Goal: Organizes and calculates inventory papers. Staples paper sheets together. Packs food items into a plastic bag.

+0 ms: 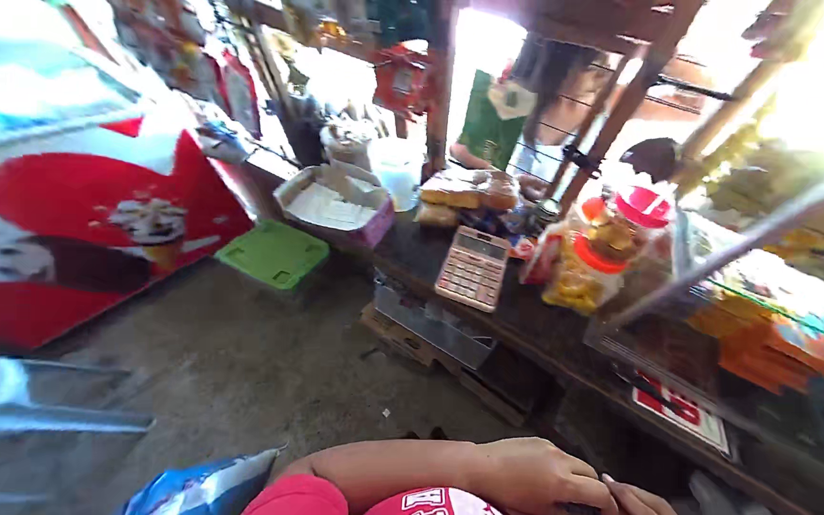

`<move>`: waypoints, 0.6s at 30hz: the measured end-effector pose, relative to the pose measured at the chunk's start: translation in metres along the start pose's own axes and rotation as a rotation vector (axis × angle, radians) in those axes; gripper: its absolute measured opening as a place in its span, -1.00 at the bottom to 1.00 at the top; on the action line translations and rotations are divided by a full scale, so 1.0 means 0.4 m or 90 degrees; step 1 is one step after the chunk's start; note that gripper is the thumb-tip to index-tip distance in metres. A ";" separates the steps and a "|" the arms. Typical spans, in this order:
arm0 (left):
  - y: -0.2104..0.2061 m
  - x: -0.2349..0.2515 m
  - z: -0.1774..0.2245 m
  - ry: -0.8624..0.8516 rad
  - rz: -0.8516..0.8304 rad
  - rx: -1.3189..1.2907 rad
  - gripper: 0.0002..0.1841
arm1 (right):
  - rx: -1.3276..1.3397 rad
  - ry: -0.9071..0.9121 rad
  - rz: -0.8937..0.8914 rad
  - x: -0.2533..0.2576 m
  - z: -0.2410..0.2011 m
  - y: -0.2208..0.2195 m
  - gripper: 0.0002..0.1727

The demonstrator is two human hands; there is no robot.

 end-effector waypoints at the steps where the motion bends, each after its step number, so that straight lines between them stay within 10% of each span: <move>1: 0.041 -0.010 -0.004 0.012 0.012 0.016 -0.83 | 0.004 0.007 -0.012 0.037 -0.011 -0.037 -0.76; 5: 0.194 -0.052 -0.029 0.055 0.137 0.085 -0.61 | -0.021 0.001 -0.004 0.166 -0.027 -0.133 -0.81; 18: 0.504 -0.133 -0.052 0.118 0.477 0.137 -0.87 | 0.547 0.003 -0.129 0.407 -0.045 -0.359 -0.38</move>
Point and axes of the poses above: each hand's wrist, its own x-axis towards the middle knuckle, its own y-axis out of the back of the hand, z = x × y, the point moved 7 cm from there along x, towards the middle knuckle, and after that the axes turned 14 degrees about z, right-handed, at the moved point
